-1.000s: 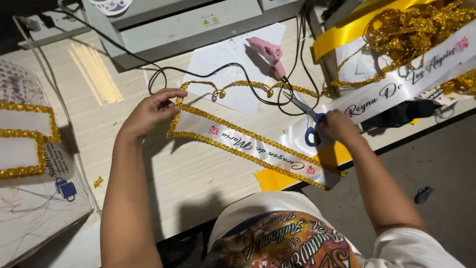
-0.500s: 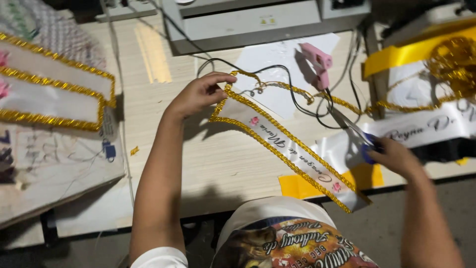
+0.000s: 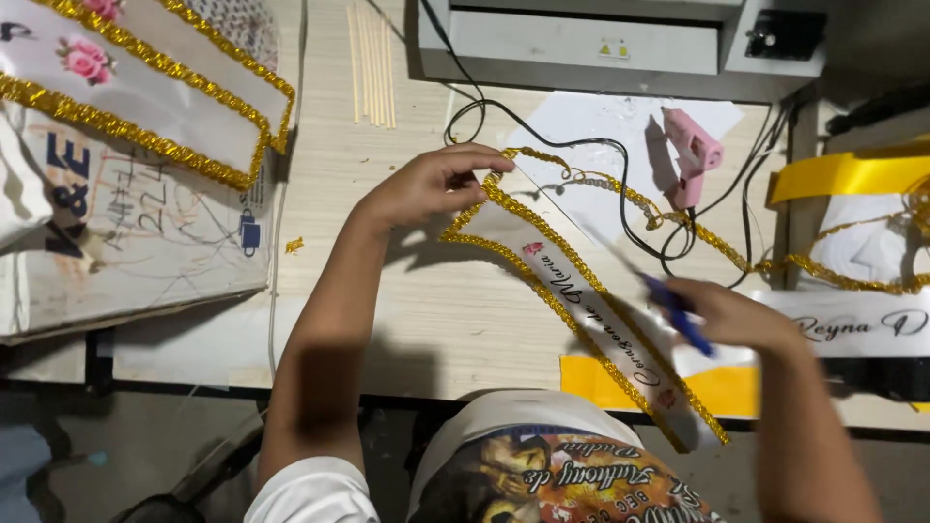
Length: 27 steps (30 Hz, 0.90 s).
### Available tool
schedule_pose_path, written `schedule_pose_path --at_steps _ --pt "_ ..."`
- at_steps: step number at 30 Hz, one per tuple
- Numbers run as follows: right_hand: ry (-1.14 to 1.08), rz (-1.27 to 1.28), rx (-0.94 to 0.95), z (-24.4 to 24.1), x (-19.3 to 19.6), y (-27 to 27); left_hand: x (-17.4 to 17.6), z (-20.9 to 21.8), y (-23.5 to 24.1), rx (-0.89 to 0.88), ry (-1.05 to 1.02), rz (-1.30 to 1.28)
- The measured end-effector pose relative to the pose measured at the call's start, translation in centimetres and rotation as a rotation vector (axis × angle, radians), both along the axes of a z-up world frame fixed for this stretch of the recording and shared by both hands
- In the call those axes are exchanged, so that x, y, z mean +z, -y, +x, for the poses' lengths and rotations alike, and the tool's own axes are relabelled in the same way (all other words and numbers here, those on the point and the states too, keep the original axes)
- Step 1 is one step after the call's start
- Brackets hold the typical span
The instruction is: The person decorates white sashes with gold tinsel trim. They use a hot glue gun to apply adhesive to the sashes and press the tinsel along the edges. They use scissors to cut the tinsel to the correct length. The person handles multiple sashes, including one labeled 'Corazon de Maria' and another labeled 'Reyna De Los Angeles', placing them on the table.
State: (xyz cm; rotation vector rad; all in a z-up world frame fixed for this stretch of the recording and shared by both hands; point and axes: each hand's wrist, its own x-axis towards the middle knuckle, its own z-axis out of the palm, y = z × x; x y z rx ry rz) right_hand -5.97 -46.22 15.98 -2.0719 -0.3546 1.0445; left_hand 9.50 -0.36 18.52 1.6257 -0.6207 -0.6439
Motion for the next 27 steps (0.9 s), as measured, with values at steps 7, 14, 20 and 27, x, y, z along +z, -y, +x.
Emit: schedule_pose_path --at_steps 7,14,20,27 --pt "-0.124 0.192 -0.009 6.4 -0.2 -10.1 0.5 -0.7 0.1 0.023 -0.006 -0.004" --pt "-0.132 0.2 0.002 9.1 0.0 -12.5 -0.4 0.0 0.2 0.059 -0.101 0.026" --pt "-0.225 0.282 -0.039 10.0 -0.3 -12.8 0.4 0.4 -0.1 0.157 -0.29 0.046" --pt "-0.23 0.324 -0.039 10.4 -1.4 -13.0 -0.4 0.6 -0.1 0.157 -0.392 -0.104"
